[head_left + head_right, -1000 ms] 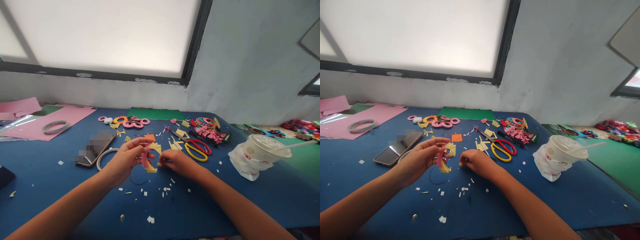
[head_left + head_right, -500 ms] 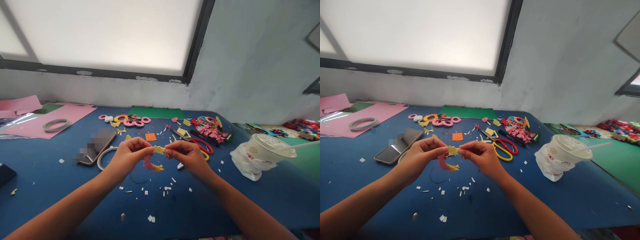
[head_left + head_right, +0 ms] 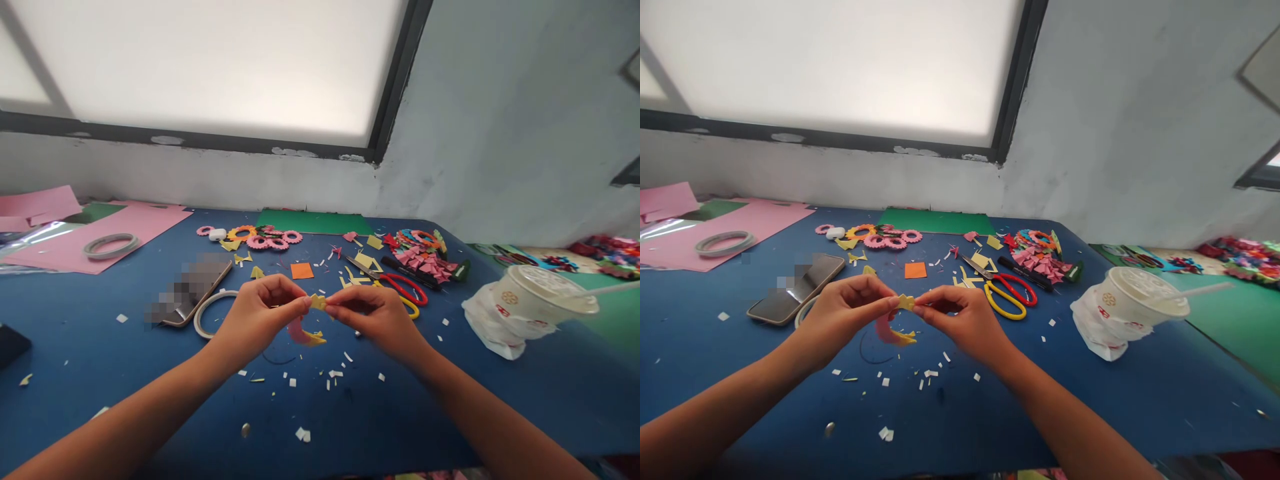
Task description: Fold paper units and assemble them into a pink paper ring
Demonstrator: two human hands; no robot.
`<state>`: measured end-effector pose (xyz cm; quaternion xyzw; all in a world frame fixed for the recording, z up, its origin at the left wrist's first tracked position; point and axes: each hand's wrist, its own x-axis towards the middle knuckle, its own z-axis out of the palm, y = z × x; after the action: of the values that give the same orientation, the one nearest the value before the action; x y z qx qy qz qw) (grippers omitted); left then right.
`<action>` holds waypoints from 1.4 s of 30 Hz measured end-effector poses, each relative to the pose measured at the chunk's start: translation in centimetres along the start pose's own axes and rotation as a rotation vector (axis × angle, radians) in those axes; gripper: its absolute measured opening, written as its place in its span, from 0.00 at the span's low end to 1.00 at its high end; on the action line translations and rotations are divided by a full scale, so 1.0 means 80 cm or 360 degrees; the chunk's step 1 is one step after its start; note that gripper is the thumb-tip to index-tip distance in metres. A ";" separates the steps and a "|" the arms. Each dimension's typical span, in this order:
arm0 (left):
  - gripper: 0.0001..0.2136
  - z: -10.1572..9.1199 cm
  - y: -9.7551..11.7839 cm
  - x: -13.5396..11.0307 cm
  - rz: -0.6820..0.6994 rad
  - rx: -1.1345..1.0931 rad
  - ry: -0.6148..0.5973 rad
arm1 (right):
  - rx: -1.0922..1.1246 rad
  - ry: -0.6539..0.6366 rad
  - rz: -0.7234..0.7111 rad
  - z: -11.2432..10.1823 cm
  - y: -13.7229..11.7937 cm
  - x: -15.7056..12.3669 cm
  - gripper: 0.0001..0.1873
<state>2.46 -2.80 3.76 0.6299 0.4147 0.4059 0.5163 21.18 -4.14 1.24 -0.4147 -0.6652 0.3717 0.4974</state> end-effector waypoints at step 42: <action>0.06 0.007 -0.001 -0.004 0.0069 0.0122 -0.0098 | 0.0217 -0.0045 0.0065 0.001 -0.010 -0.004 0.08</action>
<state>2.85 -3.24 3.60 0.6701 0.4001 0.3813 0.4955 21.05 -4.78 1.83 -0.3880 -0.6366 0.4320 0.5074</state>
